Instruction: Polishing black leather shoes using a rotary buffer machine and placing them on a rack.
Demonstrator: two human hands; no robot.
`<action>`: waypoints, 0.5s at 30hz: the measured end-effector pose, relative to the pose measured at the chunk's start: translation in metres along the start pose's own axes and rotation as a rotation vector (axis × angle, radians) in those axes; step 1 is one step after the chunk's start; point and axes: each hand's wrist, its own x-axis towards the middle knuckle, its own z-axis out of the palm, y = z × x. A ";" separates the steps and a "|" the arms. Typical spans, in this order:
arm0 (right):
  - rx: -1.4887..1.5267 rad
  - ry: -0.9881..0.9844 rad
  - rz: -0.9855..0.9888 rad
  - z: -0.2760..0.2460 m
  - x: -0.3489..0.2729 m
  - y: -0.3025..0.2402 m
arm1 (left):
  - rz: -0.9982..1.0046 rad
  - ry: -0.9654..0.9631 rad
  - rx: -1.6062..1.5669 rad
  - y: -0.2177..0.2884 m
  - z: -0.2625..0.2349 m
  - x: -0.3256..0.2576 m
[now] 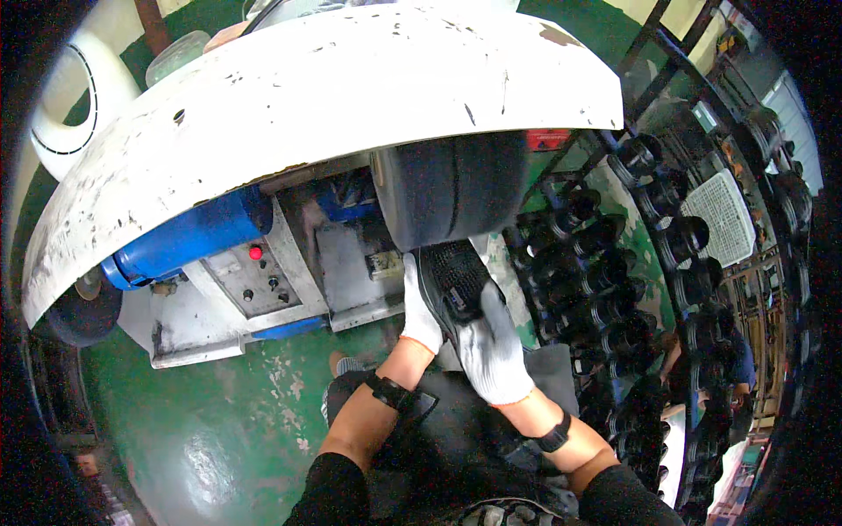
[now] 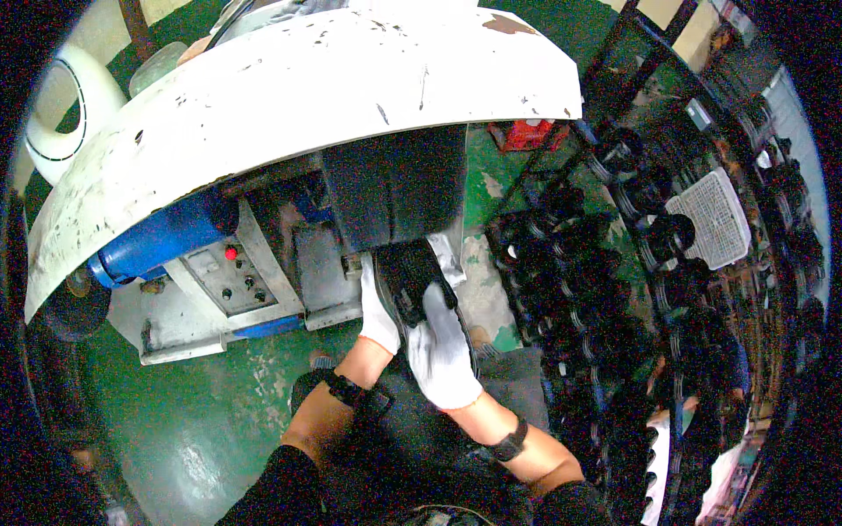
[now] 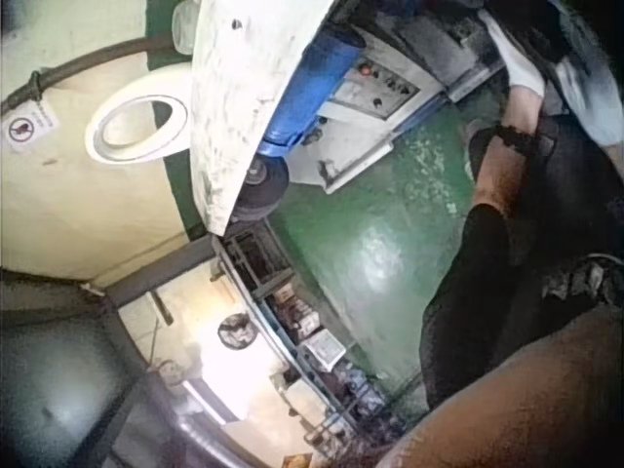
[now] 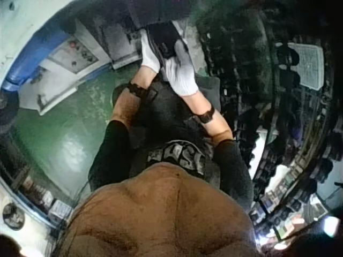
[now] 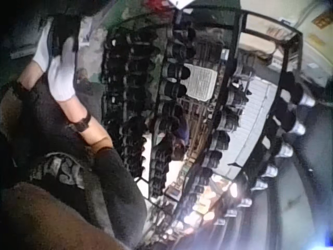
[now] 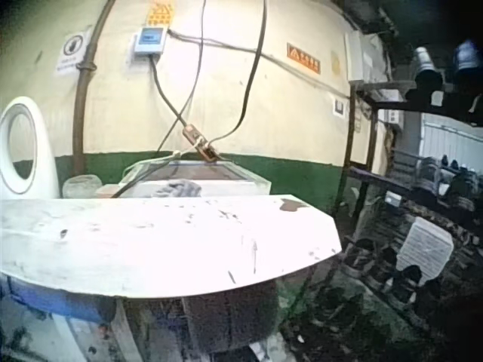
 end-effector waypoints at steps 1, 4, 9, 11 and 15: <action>-0.833 -0.026 -0.064 -0.018 -0.013 0.006 | -0.031 0.026 -0.031 -0.002 -0.001 -0.001; -0.846 -0.153 0.046 0.000 -0.059 -0.047 | -0.171 -0.049 -0.084 0.005 0.002 -0.010; -1.841 -0.521 -0.432 -0.079 -0.116 -0.059 | -0.283 -0.110 0.100 -0.041 0.048 -0.015; -1.671 -0.422 -0.515 -0.092 -0.132 -0.059 | -0.242 -0.090 0.210 -0.051 0.050 -0.018; -1.667 -0.082 -0.568 -0.103 -0.150 -0.117 | -0.501 -0.218 0.200 -0.064 0.033 -0.019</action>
